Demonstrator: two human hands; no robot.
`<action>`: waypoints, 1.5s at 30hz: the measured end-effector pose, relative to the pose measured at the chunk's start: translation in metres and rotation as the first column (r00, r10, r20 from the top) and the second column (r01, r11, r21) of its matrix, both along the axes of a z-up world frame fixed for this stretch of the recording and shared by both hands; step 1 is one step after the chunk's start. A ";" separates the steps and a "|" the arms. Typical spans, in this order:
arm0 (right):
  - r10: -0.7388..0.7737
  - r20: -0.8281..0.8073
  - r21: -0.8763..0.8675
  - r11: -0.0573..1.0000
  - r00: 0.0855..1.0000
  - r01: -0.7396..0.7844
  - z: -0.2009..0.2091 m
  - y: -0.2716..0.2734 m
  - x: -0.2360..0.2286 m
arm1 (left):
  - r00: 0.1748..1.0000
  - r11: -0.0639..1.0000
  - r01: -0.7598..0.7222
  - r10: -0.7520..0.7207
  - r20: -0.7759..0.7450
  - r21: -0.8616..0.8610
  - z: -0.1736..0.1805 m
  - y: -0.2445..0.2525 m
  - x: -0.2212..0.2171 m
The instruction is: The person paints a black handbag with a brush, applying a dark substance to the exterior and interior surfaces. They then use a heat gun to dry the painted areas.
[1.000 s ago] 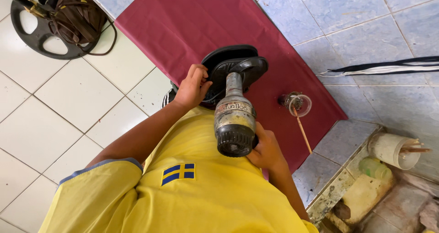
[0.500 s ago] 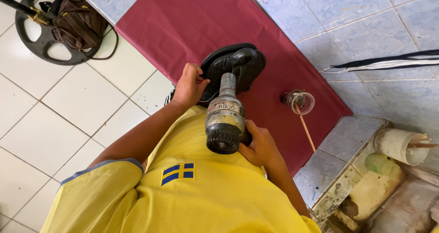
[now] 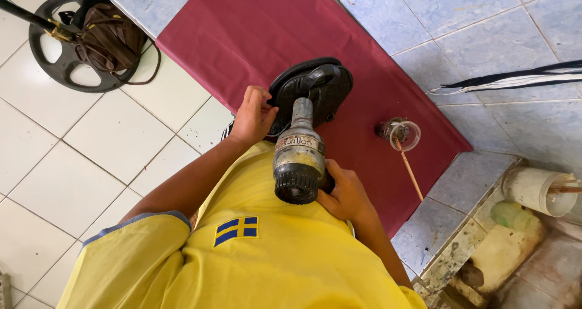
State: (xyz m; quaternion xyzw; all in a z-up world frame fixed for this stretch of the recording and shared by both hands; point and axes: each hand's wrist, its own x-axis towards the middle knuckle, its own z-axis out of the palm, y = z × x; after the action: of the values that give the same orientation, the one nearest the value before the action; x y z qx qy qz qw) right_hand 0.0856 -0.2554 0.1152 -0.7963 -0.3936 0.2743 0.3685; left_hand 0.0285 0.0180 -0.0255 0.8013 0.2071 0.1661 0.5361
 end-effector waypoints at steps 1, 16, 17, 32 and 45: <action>0.000 0.000 0.002 1.000 1.000 0.000 0.001 0.001 0.000 | 1.000 1.000 0.000 0.000 0.000 0.002 0.000 0.000 0.000; -0.008 0.007 0.018 1.000 1.000 0.008 0.015 0.008 0.001 | 0.999 0.996 0.045 -0.045 0.001 -0.080 0.009 0.001 -0.004; -0.016 0.009 0.032 0.999 1.000 0.016 0.015 0.009 0.002 | 0.999 0.995 0.042 -0.042 0.001 -0.086 0.008 0.001 -0.004; -0.049 0.000 0.083 0.995 0.999 0.049 0.007 -0.001 0.001 | 0.999 0.995 0.049 -0.048 0.010 -0.086 0.009 -0.001 -0.003; -0.071 0.023 0.163 0.984 0.997 0.066 -0.002 -0.011 0.005 | 0.999 0.996 0.015 -0.010 0.053 -0.088 0.005 -0.007 -0.005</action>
State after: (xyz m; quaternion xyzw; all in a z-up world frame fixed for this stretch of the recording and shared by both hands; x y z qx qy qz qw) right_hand 0.0902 -0.2667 0.1136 -0.7805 -0.3923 0.2172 0.4356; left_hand 0.0240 0.0114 -0.0203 0.7734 0.1952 0.1742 0.5774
